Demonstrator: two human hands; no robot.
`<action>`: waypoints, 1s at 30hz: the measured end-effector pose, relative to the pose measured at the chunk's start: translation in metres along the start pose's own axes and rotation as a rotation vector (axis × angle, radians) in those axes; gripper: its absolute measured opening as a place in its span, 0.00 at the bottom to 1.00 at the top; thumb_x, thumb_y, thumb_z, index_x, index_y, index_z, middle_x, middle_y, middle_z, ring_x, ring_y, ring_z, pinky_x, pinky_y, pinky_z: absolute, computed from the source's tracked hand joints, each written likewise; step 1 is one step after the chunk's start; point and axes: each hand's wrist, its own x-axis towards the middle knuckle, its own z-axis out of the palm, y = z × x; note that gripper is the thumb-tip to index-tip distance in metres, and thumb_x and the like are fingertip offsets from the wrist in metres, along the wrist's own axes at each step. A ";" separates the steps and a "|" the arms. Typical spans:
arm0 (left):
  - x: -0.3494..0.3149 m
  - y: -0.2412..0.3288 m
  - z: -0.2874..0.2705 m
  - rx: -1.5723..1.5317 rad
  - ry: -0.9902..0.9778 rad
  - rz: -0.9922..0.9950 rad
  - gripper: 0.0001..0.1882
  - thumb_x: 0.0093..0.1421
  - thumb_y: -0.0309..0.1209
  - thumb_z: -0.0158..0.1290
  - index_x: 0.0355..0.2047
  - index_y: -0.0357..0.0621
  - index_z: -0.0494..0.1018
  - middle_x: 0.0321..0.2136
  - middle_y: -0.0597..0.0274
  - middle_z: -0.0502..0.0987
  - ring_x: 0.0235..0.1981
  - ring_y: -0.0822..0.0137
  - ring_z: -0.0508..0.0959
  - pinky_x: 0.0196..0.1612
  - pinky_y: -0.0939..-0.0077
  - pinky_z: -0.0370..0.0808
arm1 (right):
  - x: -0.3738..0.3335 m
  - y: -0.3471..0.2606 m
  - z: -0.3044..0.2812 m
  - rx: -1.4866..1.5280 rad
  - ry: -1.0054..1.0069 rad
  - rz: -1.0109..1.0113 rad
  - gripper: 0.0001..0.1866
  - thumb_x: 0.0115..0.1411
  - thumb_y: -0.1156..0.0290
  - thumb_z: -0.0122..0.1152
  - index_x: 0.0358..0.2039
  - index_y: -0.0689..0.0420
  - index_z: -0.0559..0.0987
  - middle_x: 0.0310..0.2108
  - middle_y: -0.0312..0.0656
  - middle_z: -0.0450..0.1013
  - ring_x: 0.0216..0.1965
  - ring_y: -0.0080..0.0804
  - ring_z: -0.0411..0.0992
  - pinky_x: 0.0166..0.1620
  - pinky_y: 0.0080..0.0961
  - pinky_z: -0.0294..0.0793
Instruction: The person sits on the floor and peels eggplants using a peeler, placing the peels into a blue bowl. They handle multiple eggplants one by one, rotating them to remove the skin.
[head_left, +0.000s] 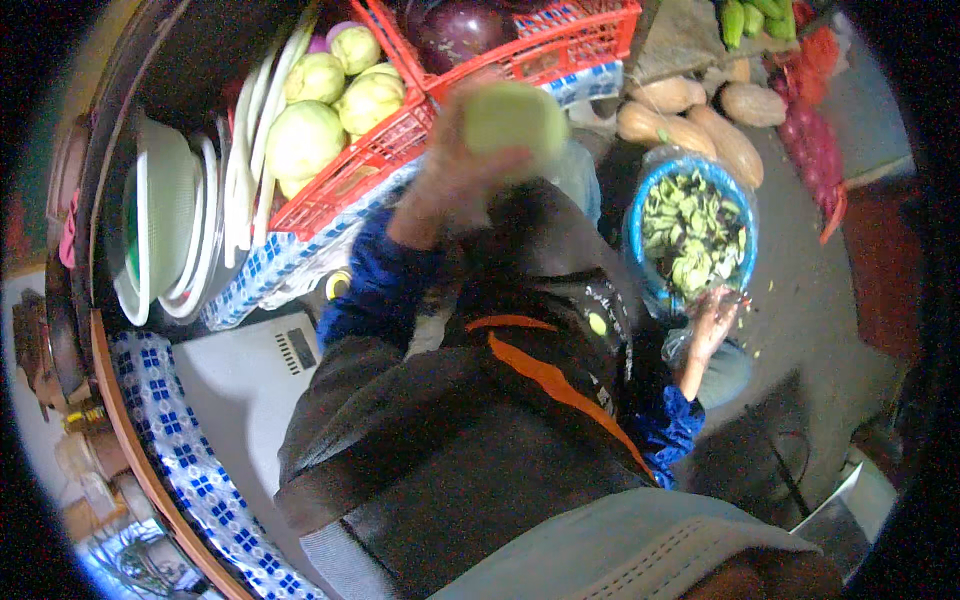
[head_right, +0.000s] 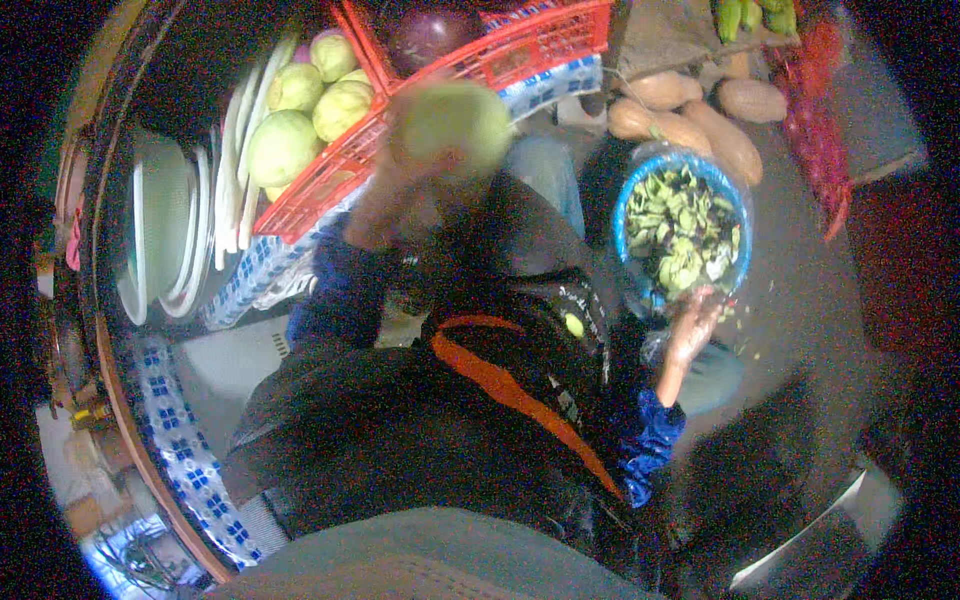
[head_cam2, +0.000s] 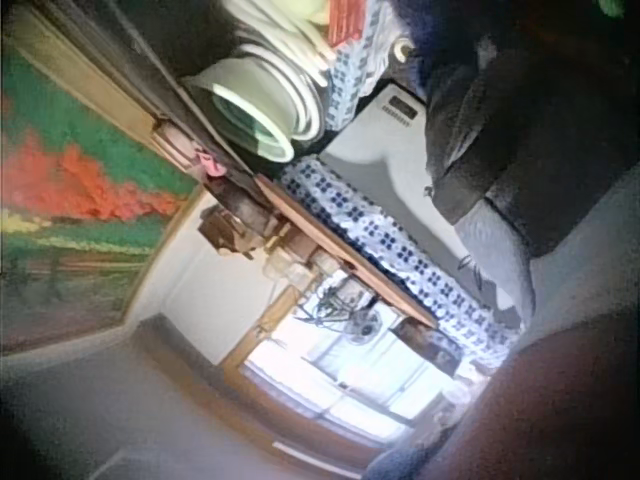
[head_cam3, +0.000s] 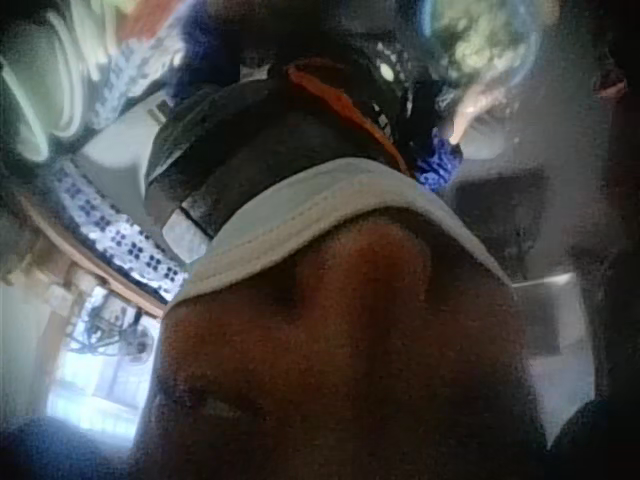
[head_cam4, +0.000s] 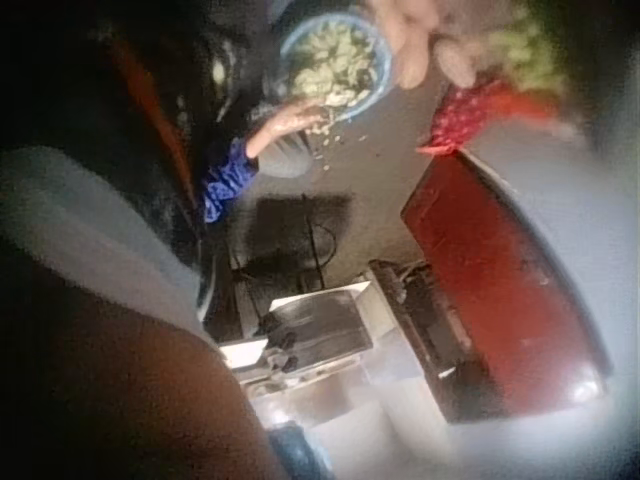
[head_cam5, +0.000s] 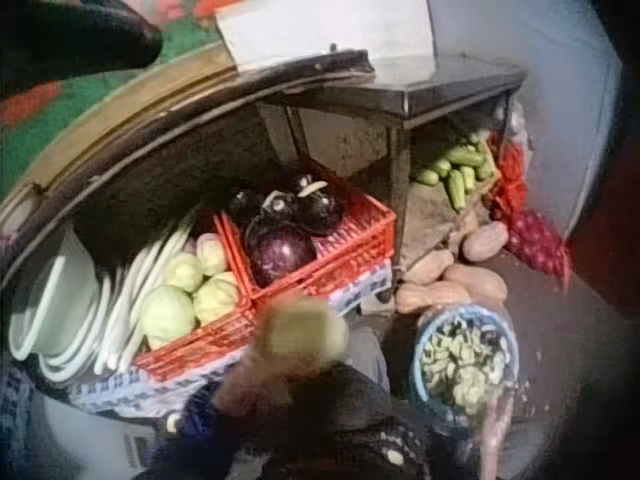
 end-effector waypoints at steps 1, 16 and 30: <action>0.016 0.007 -0.024 0.234 0.114 0.031 0.44 0.42 0.32 0.71 0.58 0.42 0.60 0.51 0.56 0.69 0.50 0.62 0.72 0.51 0.68 0.73 | -0.002 -0.001 0.003 0.075 -0.023 0.024 0.19 0.67 0.71 0.51 0.57 0.60 0.66 0.43 0.38 0.70 0.41 0.23 0.67 0.44 0.20 0.69; 0.101 0.005 -0.190 1.711 0.345 -0.021 0.33 0.54 0.65 0.48 0.53 0.62 0.73 0.58 0.56 0.66 0.63 0.41 0.57 0.55 0.27 0.55 | -0.025 -0.025 0.028 0.127 0.028 -0.047 0.09 0.65 0.65 0.56 0.43 0.51 0.69 0.28 0.30 0.68 0.26 0.18 0.65 0.27 0.17 0.64; 0.252 -0.028 -0.166 1.199 -0.088 -0.298 0.34 0.55 0.58 0.53 0.49 0.41 0.74 0.43 0.46 0.79 0.47 0.49 0.77 0.50 0.62 0.72 | -0.021 0.002 0.023 0.200 0.062 0.050 0.08 0.65 0.65 0.57 0.40 0.49 0.69 0.25 0.29 0.68 0.24 0.18 0.65 0.26 0.17 0.65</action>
